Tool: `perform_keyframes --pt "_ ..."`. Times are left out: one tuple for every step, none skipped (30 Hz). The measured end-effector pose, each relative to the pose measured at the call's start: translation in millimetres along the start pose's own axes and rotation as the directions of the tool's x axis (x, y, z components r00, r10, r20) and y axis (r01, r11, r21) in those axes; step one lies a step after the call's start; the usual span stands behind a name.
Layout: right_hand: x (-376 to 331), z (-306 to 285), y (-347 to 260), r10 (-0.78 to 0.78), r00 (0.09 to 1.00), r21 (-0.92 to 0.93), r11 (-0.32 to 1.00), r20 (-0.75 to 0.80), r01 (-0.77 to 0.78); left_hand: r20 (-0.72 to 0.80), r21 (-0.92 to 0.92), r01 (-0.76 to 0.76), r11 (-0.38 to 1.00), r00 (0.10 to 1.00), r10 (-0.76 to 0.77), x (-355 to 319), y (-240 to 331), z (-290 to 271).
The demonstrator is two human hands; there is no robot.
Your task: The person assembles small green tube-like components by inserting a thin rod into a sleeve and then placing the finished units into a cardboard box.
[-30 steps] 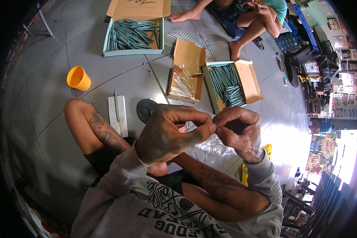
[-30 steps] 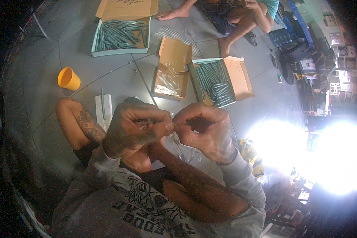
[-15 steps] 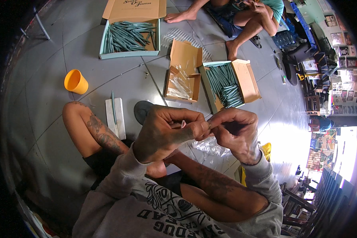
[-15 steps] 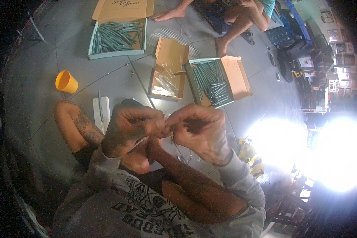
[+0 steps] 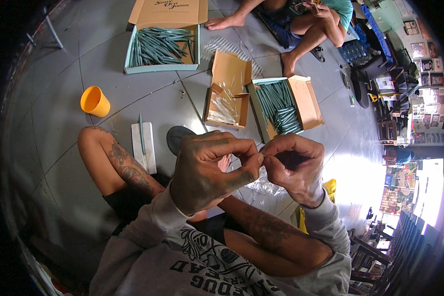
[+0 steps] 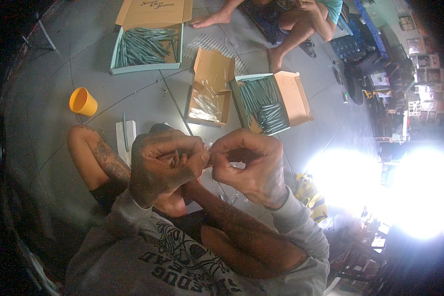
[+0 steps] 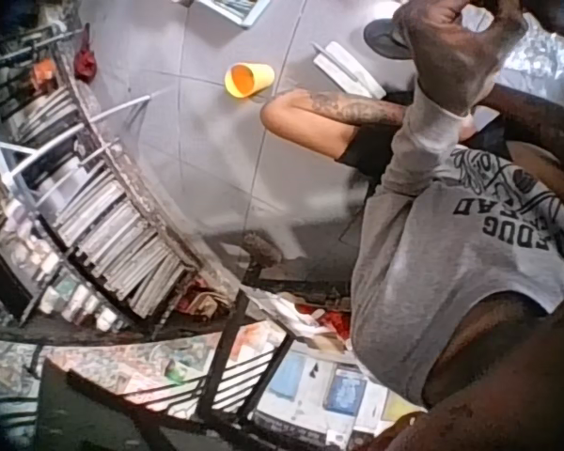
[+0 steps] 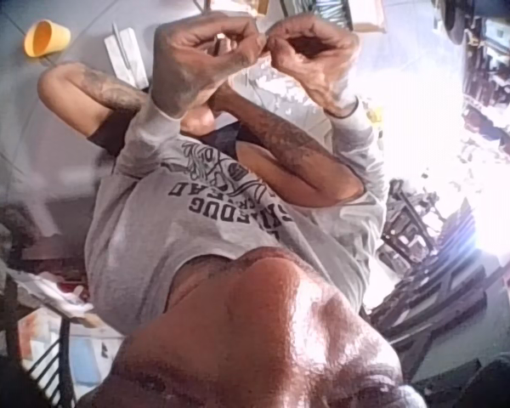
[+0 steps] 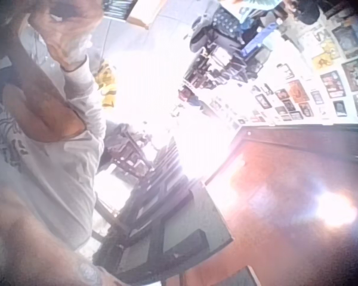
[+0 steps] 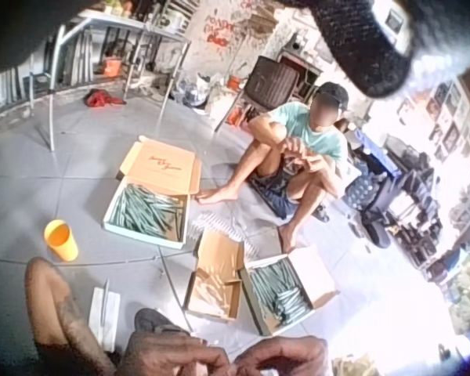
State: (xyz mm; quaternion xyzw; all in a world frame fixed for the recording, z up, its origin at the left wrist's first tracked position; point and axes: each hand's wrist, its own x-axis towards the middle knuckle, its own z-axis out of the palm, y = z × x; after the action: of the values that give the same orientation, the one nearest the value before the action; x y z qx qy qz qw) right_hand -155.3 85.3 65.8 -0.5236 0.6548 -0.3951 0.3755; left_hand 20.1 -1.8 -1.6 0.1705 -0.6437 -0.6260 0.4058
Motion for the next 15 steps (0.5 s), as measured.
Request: perform_keyframes --pt "0.4 0.5 0.2 -0.019 1.0 -0.011 1.0 -0.003 0.019 -0.008 0.028 -0.015 0.999 1.0 0.015 0.2 2.0 -0.1" --pt "0.6 1.2 0.6 -0.038 0.999 -0.022 0.999 -0.006 0.038 -0.016 0.056 -0.03 0.998 0.999 0.031 0.5 5.8 -0.1" --pt "0.6 2.5 1.0 -0.053 0.998 -0.017 0.998 -0.019 0.053 -0.023 0.084 -0.045 0.995 0.999 0.047 0.3 7.9 0.2" --pt "0.5 4.5 1.6 -0.068 0.997 -0.012 0.998 -0.031 0.068 -0.019 0.079 -0.054 0.995 0.998 0.055 -1.0 8.1 1.0" --pt "0.4 5.5 1.9 -0.083 0.996 -0.008 0.997 -0.044 0.083 -0.015 0.074 -0.063 0.995 0.998 0.064 -2.7 7.9 2.0" --pt "0.8 5.6 1.0 -0.098 0.995 -0.017 0.995 -0.035 0.097 -0.013 0.071 -0.071 0.995 0.997 0.073 -3.8 7.7 2.5" --pt "1.3 5.4 -0.1 -0.112 0.993 -0.027 0.993 -0.026 0.112 -0.018 0.093 -0.095 0.991 0.995 0.097 -3.9 6.2 3.3" --pt "1.6 5.2 -0.8 -0.126 0.992 -0.036 0.991 -0.017 0.126 -0.023 0.115 -0.118 0.986 0.992 0.121 -4.0 4.0 4.4" --pt "1.6 4.8 0.1 -0.133 0.991 -0.045 0.99 -0.015 0.132 -0.025 0.135 -0.14 0.981 0.989 0.145 -3.5 2.1 5.5" --pt "1.6 4.4 1.5 -0.139 0.99 -0.054 0.989 -0.012 0.138 -0.022 0.102 -0.108 0.989 0.994 0.11 -3.5 3.0 5.1" --pt "1.7 4.1 2.5 -0.144 0.989 -0.063 0.988 -0.01 0.143 -0.018 0.069 -0.074 0.995 0.997 0.076 -4.0 5.0 3.8" --pt "1.4 4.3 1.1 -0.109 0.994 -0.038 0.993 -0.021 0.108 -0.015 0.038 -0.042 0.998 0.999 0.042 -4.3 6.9 2.5" --pt "0.3 4.9 -1.1 -0.072 0.997 -0.012 0.997 -0.031 0.072 -0.013 -0.093 0.024 0.995 1.0 -0.025 -4.2 5.3 3.0" --pt "-0.7 5.7 -2.4 -0.036 0.999 0.014 0.999 -0.04 0.036 -0.003 -0.223 0.088 0.971 0.996 -0.091 -4.3 2.2 4.0" --pt "-1.1 7.3 -2.7 -0.012 1.0 0.092 0.996 -0.028 0.015 0.014 -0.345 0.15 0.926 0.988 -0.154 -4.1 0.4 4.0"
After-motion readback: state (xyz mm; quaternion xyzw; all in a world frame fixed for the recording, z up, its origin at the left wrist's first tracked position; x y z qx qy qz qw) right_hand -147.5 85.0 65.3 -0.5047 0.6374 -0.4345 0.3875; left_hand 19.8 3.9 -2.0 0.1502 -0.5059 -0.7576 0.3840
